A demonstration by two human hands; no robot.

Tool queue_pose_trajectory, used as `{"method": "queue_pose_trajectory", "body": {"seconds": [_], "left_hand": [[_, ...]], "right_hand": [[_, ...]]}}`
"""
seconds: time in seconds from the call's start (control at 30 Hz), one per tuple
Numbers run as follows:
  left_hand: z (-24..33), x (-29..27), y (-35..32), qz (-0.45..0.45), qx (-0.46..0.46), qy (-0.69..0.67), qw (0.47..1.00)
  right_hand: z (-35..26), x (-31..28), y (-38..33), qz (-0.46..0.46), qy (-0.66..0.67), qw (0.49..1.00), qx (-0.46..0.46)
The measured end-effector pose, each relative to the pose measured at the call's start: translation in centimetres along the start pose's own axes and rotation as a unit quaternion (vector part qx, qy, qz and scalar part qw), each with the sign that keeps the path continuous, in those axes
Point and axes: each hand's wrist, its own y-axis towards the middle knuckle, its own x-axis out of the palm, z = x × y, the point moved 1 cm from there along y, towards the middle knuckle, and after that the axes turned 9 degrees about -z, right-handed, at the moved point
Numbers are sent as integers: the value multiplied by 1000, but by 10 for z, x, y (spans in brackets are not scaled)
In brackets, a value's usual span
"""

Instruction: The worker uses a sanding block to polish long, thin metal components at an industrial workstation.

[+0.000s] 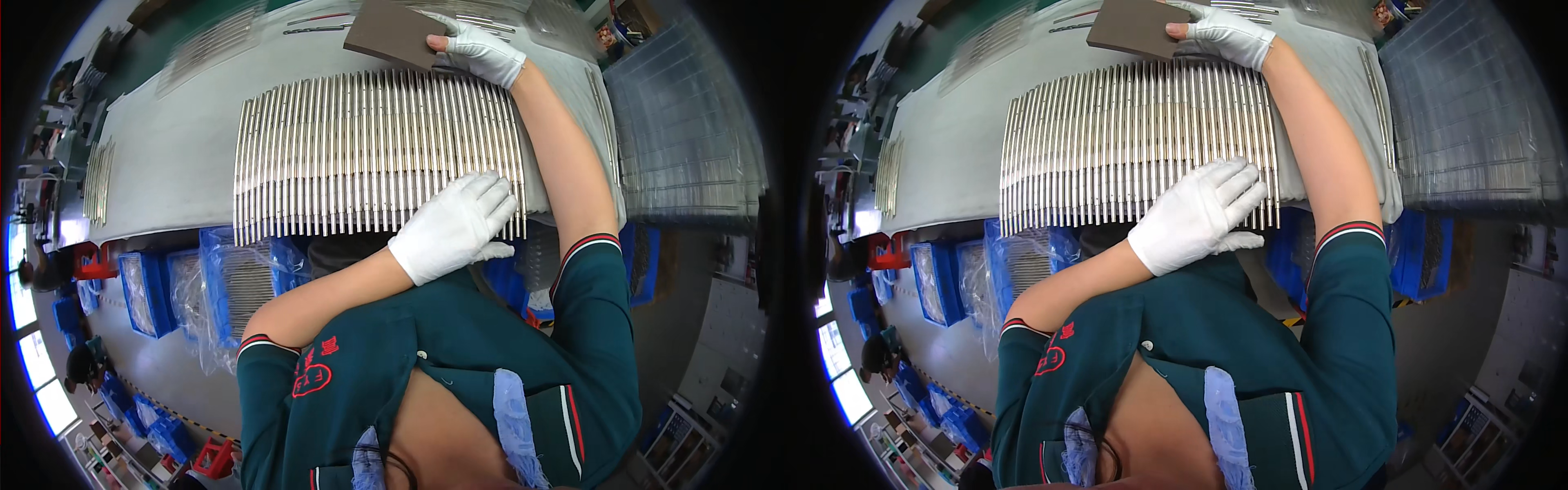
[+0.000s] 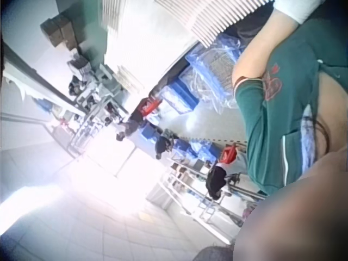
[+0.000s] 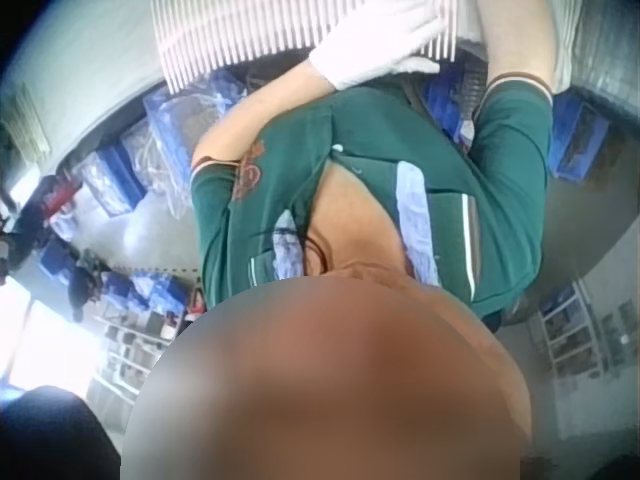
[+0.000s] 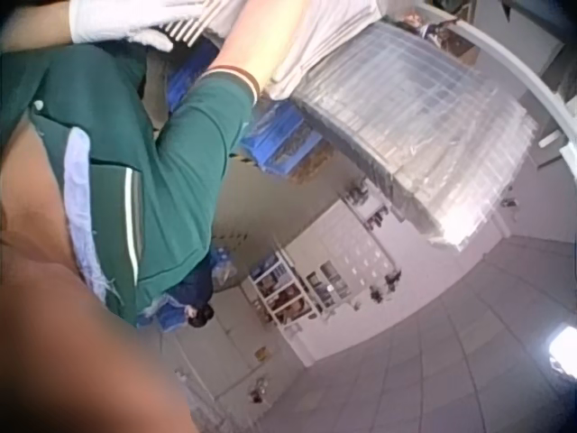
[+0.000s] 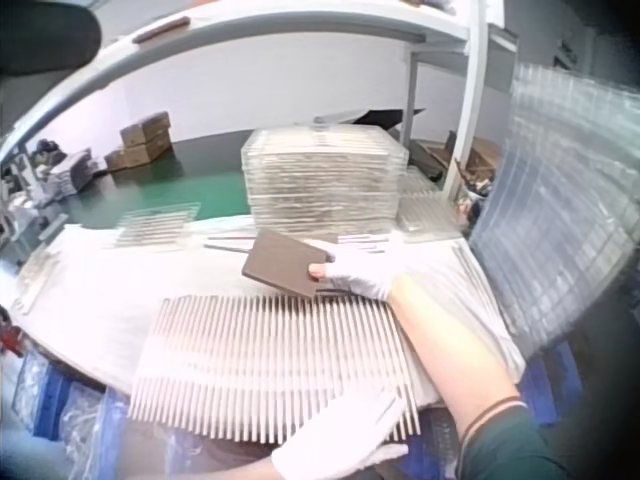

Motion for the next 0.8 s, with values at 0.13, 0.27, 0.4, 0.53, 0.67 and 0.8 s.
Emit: {"method": "queue_pose_trajectory", "body": {"seconds": [0.13, 0.27, 0.4, 0.53, 0.67, 0.8], "left_hand": [[2, 14, 11, -35, 10, 36, 999], [1, 19, 12, -38, 11, 36, 999], [2, 17, 14, -47, 13, 21, 999], [5, 21, 21, -52, 26, 30, 998], [5, 31, 28, -80, 34, 44, 995], [-1, 15, 17, -102, 63, 7, 993]], "right_hand": [[-20, 37, 8, -45, 14, 999, -15], [-23, 34, 1, -49, 10, 999, 4], [-6, -17, -31, 37, -5, 998, -40], [-20, -8, -67, 49, 35, 998, -4], [-8, -10, -82, 61, 79, 995, -18], [-15, -11, -80, 70, 69, 995, -3]]}}
